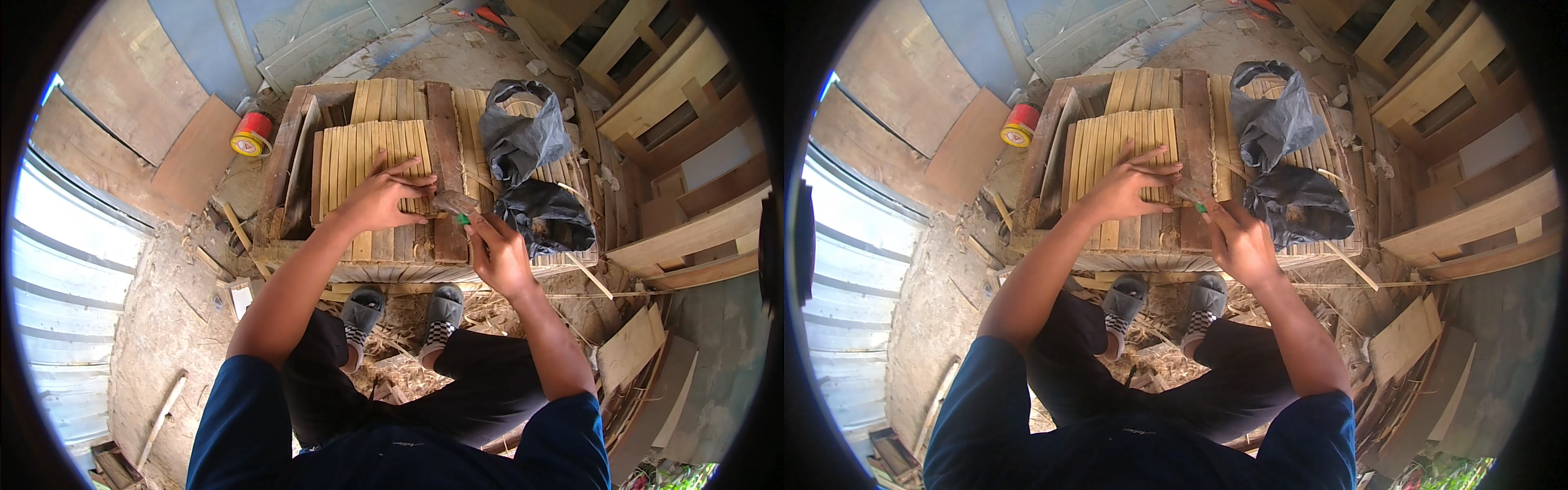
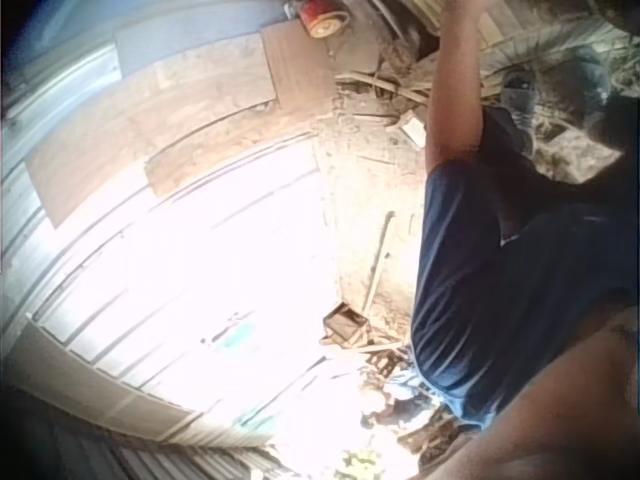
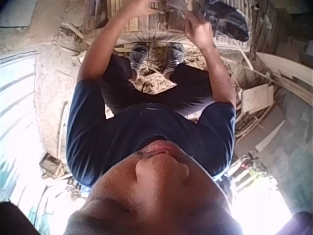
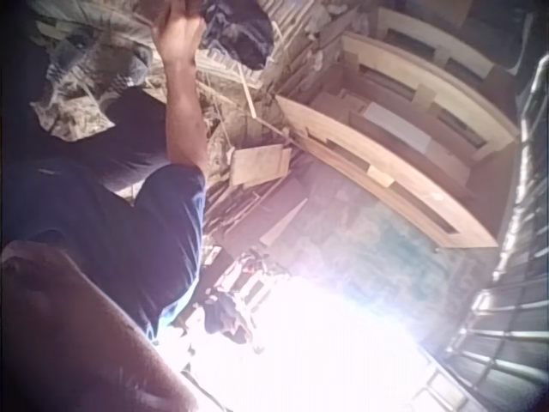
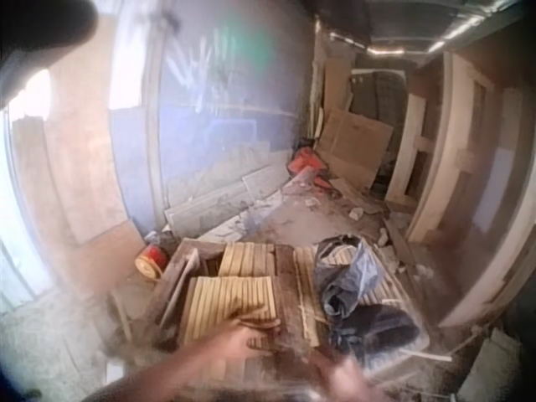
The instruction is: The person assembles thin wooden slats into a rectangular frame using a hammer and nails. They repeatedly position slats, hammer nails to secure them, and adjust the frame on a workbench.
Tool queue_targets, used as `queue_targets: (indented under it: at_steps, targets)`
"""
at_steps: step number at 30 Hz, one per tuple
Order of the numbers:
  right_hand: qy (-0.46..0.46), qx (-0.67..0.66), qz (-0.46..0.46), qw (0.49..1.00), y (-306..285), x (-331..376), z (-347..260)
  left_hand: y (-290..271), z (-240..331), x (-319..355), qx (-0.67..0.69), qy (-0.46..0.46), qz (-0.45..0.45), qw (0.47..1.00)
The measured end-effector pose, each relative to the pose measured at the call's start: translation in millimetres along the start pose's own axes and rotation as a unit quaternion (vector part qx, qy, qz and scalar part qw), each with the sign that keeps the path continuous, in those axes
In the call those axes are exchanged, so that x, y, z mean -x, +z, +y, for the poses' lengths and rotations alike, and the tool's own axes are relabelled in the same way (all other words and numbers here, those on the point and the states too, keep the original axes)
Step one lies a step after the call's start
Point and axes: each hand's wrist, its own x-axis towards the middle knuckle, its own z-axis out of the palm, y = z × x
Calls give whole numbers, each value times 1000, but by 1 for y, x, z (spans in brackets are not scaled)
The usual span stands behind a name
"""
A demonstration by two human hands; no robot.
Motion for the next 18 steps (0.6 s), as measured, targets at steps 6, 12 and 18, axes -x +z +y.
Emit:
queue_targets:
  at_steps: [6,12,18]
  targets:
    - [-29,-6,87,996,-7,-5,-6,0,-2,1,3,2,-1,1000]
    - [-6,58,-57,997,-4,0,0,2,-2,0,-7,10,11,1000]
    - [-3,-1,32,999,-2,-3,-2,2,-5,0,-28,15,-7,999]
